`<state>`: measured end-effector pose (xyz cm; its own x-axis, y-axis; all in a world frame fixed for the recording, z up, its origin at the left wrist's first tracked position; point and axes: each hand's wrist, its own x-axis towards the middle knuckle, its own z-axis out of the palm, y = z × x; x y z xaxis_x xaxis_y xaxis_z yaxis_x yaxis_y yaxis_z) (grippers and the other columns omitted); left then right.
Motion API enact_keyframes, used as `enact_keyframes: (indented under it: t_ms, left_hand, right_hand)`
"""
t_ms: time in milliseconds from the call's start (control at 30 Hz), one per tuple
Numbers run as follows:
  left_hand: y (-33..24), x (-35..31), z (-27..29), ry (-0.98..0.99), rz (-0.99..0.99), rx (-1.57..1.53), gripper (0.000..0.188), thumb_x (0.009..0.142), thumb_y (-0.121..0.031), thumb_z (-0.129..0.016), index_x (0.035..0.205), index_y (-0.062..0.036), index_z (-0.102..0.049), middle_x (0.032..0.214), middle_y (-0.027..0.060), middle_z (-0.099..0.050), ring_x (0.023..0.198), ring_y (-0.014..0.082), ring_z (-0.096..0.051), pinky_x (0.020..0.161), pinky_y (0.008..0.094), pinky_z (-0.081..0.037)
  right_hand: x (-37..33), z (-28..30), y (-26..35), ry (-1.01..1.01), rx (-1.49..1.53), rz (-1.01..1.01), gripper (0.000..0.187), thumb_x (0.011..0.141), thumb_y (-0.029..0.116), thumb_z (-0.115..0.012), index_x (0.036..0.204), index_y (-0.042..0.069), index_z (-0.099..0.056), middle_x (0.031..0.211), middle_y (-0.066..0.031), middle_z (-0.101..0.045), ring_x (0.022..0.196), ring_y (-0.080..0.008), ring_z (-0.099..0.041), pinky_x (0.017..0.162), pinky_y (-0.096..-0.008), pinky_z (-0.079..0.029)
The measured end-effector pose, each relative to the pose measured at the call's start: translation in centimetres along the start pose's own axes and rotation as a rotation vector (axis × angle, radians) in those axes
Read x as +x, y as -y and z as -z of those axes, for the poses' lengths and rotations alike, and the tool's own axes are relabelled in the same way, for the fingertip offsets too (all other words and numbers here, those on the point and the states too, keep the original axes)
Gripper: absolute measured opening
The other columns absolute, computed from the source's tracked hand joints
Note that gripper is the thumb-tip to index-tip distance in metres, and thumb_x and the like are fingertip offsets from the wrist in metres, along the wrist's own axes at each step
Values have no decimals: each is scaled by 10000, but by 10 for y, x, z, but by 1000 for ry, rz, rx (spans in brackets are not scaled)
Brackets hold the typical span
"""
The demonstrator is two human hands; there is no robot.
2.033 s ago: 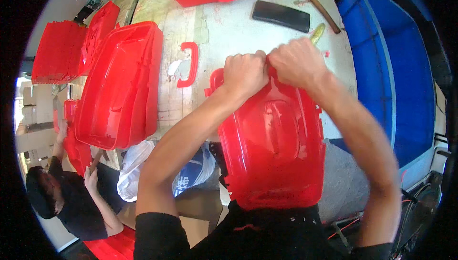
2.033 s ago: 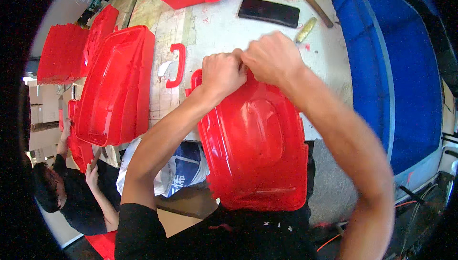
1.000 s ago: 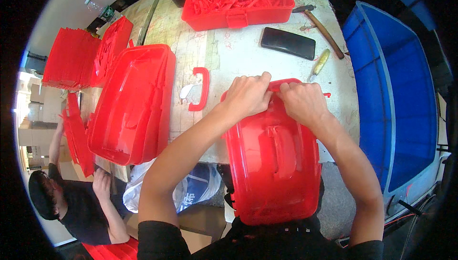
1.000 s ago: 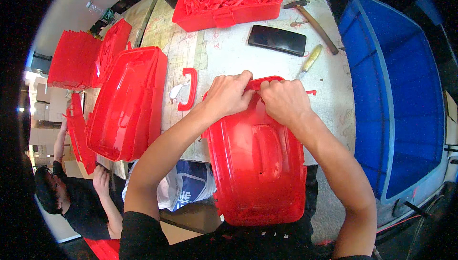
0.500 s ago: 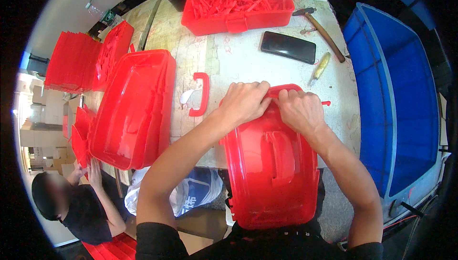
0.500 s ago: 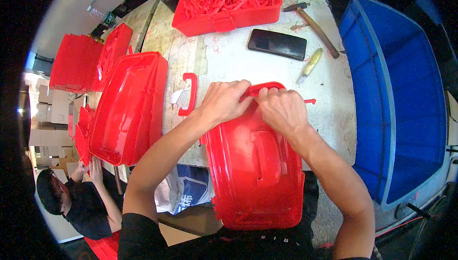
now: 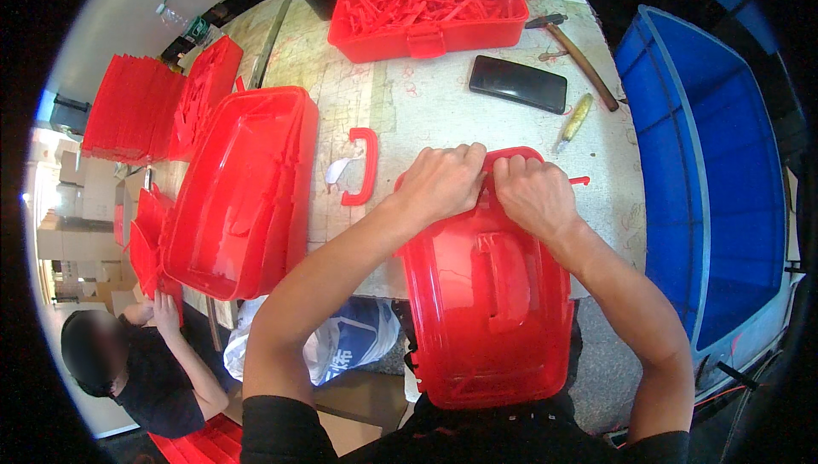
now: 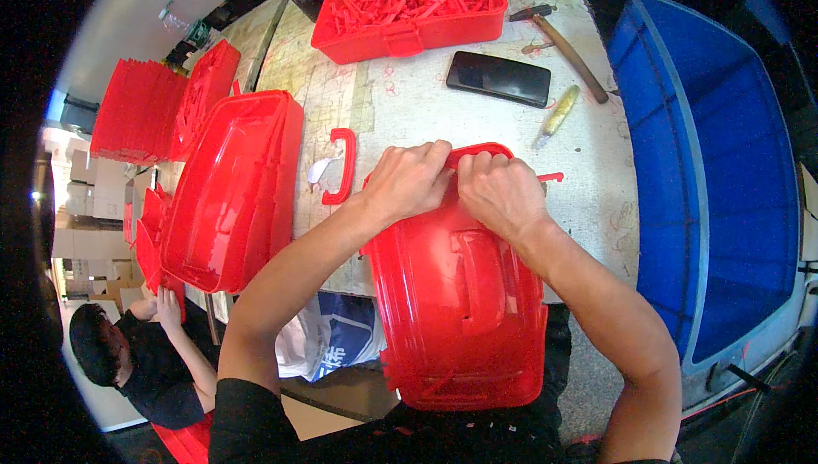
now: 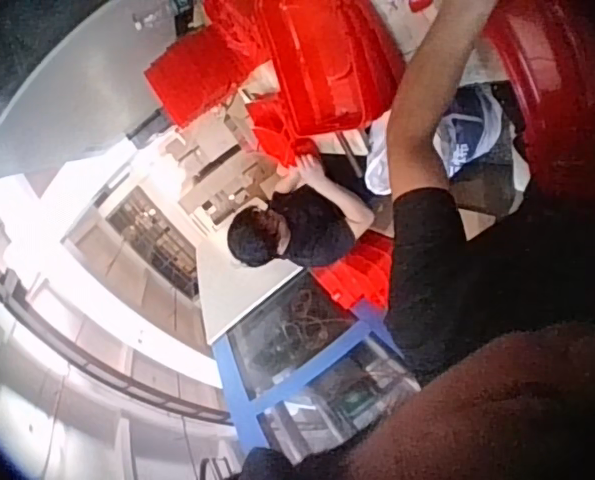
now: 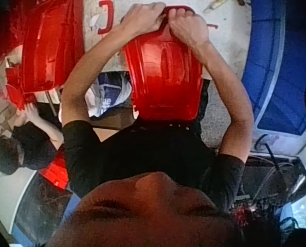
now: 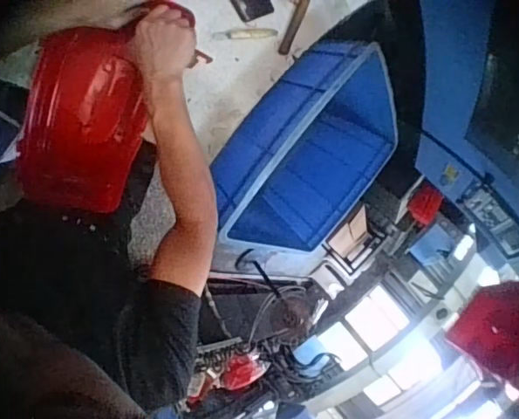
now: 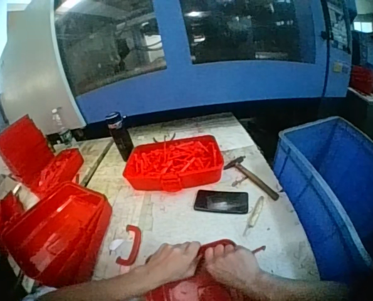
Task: The person repeatedly snaps red plastic latches onto red plastic containers, then flips and stacks them. A coworker across the table performs the same task. The person handles containers one at a time and places finished units into a growing stack.
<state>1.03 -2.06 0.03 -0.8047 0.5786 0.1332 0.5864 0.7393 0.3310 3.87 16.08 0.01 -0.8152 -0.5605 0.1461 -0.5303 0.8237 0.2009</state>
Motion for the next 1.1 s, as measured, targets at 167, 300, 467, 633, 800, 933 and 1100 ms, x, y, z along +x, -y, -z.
enact_keyframes:
  t_ms: [167,300,467,633,800,933,1100]
  left_hand:
    - [0,1,-3,-12,23,12,206,857,-170,-669,916,4,-576,832,241,-681,732,414,-675,632,493,-544]
    - [0,2,-5,-35,43,-12,191,845,-161,-673,863,7,-586,807,232,-682,720,409,-677,625,496,-537]
    - [-3,1,-4,-62,74,-8,171,823,-145,-677,832,2,-591,803,226,-686,699,409,-673,611,500,-534]
    - [-5,1,-2,-93,78,2,155,816,-138,-672,836,-5,-594,804,224,-687,692,409,-671,601,500,-534]
    - [-5,4,-3,-52,76,10,169,806,-140,-678,834,1,-589,794,231,-684,679,412,-669,595,503,-534]
    - [-4,5,-4,-80,83,31,183,806,-148,-682,828,7,-588,784,233,-684,673,411,-670,592,503,-535]
    - [-4,5,-5,-53,82,29,186,810,-153,-684,834,8,-592,781,231,-686,675,405,-674,593,496,-537]
  right_hand:
    - [2,-5,0,-36,63,-67,75,827,130,-597,763,94,-583,699,-78,-662,577,-196,-682,489,-326,-545]
    - [4,-2,1,-10,102,-105,78,831,126,-592,765,85,-598,720,-92,-673,610,-210,-692,514,-345,-557]
    - [9,9,-8,54,102,-16,89,843,146,-603,795,85,-646,745,-88,-698,664,-197,-712,551,-340,-570]
    - [7,11,-10,68,129,-26,102,880,139,-594,819,70,-639,751,-93,-685,687,-223,-708,564,-356,-569]
    - [9,5,-10,66,60,-31,69,828,147,-639,798,88,-659,742,-79,-699,695,-182,-712,572,-312,-565]
    - [12,3,-14,34,43,66,54,822,135,-641,792,92,-654,762,-84,-703,697,-189,-713,580,-305,-565]
    - [14,3,-18,44,10,95,72,838,140,-625,796,91,-658,765,-85,-702,698,-188,-711,583,-306,-565]
